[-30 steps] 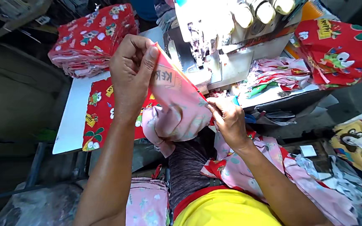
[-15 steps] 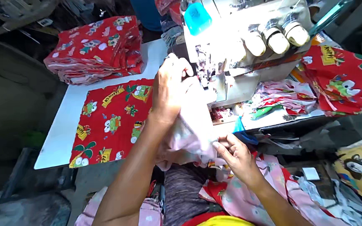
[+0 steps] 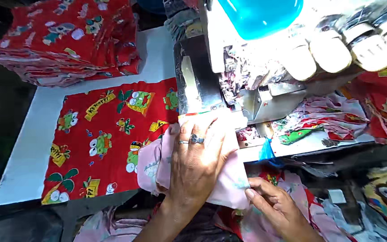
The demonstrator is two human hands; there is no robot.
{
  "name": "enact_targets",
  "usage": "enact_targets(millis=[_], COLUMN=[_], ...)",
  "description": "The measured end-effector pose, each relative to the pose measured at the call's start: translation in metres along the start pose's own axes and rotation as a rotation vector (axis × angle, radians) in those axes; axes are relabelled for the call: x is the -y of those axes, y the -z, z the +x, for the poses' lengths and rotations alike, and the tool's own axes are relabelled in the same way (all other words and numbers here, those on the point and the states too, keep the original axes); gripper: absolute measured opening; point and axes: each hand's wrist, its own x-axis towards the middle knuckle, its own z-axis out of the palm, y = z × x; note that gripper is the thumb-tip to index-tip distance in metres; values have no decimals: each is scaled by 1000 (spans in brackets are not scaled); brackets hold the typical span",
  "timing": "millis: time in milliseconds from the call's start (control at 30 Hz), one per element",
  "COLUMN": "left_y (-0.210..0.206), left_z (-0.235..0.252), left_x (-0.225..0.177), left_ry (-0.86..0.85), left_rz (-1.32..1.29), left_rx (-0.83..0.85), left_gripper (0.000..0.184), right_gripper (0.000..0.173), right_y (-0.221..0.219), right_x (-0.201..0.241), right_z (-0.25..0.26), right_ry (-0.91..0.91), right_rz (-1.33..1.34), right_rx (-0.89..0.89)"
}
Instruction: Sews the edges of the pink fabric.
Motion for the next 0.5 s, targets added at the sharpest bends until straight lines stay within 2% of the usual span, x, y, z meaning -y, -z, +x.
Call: enact_targets(millis=[200, 300, 500], left_y=[-9, -6, 2], left_z=[19, 25, 72], left_x=[-10, -4, 36], left_ry=[-15, -10, 43], left_rz=[83, -9, -224], left_rx=[51, 49, 142], left_gripper=[46, 47, 24], right_gripper=[24, 25, 25], right_y=[5, 8, 7], right_x=[11, 15, 18], right_z=[3, 7, 36], right_ry=[43, 77, 172], right_rz=[45, 19, -56], right_rx=[-92, -80, -88])
